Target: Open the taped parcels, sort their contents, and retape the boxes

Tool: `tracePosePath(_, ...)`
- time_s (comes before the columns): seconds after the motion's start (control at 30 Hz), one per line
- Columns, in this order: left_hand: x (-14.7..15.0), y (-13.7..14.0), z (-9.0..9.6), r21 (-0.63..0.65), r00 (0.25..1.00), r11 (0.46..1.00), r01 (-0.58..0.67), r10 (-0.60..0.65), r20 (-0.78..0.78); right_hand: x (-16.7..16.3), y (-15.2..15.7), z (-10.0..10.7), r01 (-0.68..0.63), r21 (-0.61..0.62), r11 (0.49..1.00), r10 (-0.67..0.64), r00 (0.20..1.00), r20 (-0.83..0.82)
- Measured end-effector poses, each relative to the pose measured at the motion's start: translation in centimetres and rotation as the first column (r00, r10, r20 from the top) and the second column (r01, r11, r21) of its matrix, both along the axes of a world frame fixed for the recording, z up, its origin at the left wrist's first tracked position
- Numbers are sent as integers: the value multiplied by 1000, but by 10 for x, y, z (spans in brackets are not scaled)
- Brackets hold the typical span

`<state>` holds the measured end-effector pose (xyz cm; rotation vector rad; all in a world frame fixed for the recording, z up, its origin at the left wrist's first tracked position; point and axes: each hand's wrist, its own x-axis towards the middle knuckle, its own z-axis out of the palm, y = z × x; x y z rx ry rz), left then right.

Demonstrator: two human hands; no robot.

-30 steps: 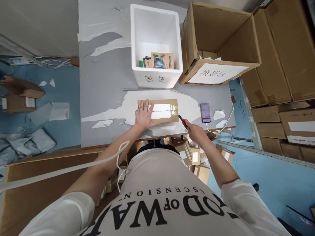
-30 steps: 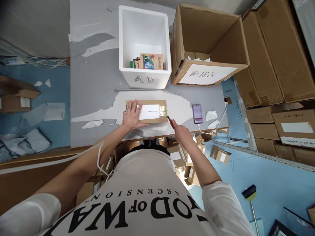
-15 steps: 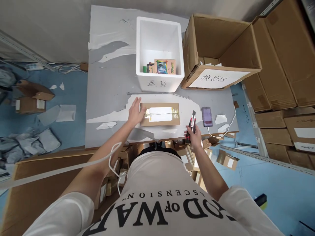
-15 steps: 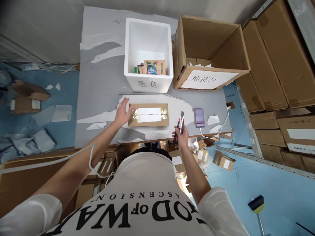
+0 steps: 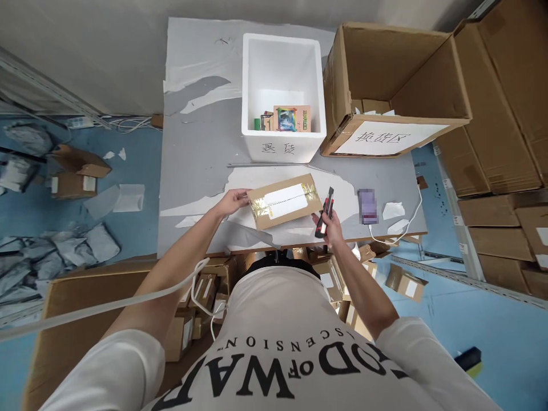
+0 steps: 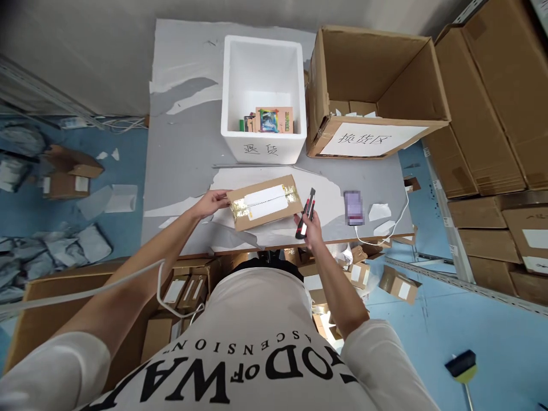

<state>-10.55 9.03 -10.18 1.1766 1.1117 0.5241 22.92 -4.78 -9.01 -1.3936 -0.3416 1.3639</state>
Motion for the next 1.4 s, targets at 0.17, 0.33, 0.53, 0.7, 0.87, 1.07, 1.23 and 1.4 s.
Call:
tracePosePath(0.17,-1,-69,-1,158,989,986,-46,67,-133,31,80,18,-217,-11,976,218,973,81)
tracePosePath(0.33,26,-139,-12,188,957,969,-160,199,-212,20,144,33,-446,-66,892,451,880,146)
tracePosePath(0.53,43,-165,-25,189,943,958,-213,253,-216,-6,164,38,-461,-145,876,483,843,237)
tracePosePath(0.7,31,-160,-18,207,955,973,-101,153,-254,-8,148,39,-391,-144,909,416,865,279)
tracePosePath(0.87,11,-97,-5,224,924,974,-18,102,-368,10,70,32,-237,-38,971,239,940,245)
tracePosePath(1.07,40,34,4,221,974,972,-79,123,-192,-20,-60,8,-32,-169,985,12,993,-115)
tracePosePath(1.23,66,68,7,-35,994,999,11,-14,-106,-61,-86,-5,-18,-190,982,-39,955,-294)
tracePosePath(1.4,65,62,5,-54,999,998,-42,40,-37,-67,-73,-9,15,-176,984,-59,967,-247)
